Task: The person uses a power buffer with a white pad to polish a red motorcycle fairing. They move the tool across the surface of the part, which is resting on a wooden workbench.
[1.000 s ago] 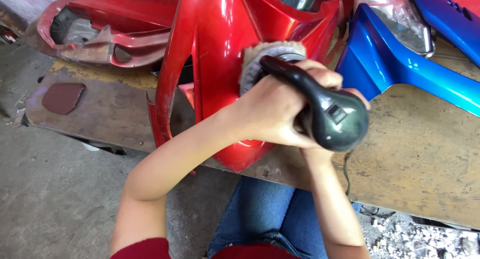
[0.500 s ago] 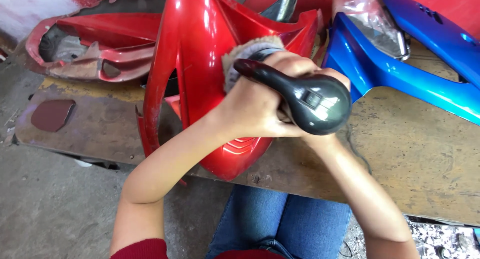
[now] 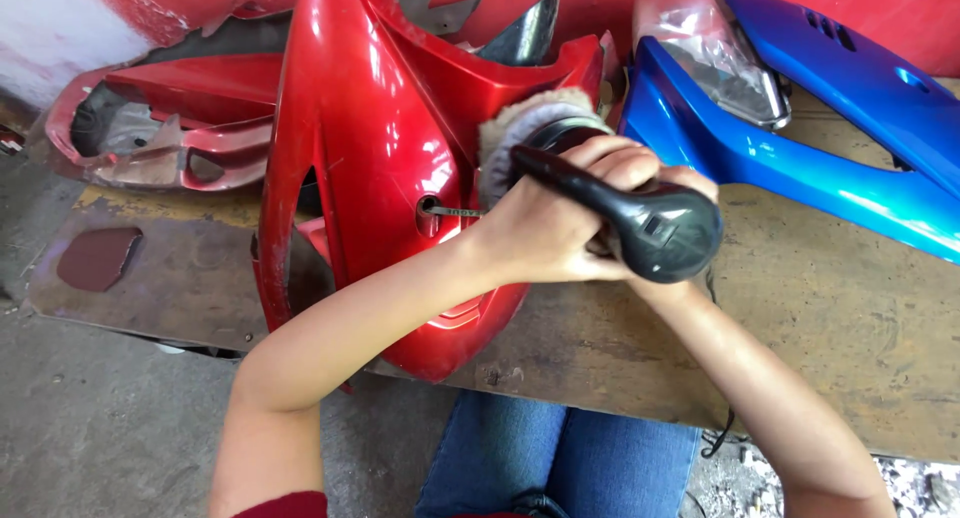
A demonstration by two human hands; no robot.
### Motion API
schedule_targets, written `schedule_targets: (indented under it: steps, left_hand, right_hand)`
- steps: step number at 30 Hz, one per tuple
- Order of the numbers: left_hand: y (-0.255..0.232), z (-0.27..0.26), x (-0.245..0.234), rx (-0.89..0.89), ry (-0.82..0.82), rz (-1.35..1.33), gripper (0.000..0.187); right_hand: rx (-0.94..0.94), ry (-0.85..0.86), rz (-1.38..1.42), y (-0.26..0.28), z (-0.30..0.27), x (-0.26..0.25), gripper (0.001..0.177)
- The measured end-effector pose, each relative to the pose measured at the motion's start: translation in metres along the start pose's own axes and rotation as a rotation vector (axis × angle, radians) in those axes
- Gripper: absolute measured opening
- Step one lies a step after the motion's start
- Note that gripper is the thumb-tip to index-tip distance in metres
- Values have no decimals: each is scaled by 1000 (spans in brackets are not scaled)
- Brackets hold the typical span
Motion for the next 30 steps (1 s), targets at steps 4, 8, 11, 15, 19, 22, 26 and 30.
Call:
schedule_targets:
  steps: [4, 8, 11, 15, 19, 22, 26, 30]
  left_hand:
    - [3, 8, 8, -23, 28, -11, 80]
    - [7, 9, 26, -37, 41, -26, 82]
    - [19, 14, 37, -17, 37, -43, 82]
    - [38, 29, 32, 3, 96, -134, 84]
    - [40, 30, 34, 1, 161, -129, 86]
    - [40, 28, 41, 29, 153, -109, 88]
    - [50, 37, 38, 0, 189, -178, 87]
    - [56, 41, 22, 23, 210, -223, 84]
  right_hand:
    - [118, -50, 177, -18, -4, -7, 45]
    - [70, -72, 38, -40, -16, -19, 48]
    - [75, -73, 3, -54, -18, -21, 50]
    - [204, -116, 127, -52, -8, -19, 49]
    - [260, -113, 236, -55, -15, -20, 53]
    - [288, -48, 249, -65, -29, -24, 57]
    - [286, 58, 27, -87, -36, -20, 54]
    - [263, -60, 154, -61, -8, -7, 53]
Point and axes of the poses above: each hand's wrist, its own z-axis towards the middle knuckle, its own x-axis out of the palm, y = z × x, the point moved 3 cm from there along z, towards the middle knuckle, and after that the axes turned 5 degrees about x, right-handed, at the moved point
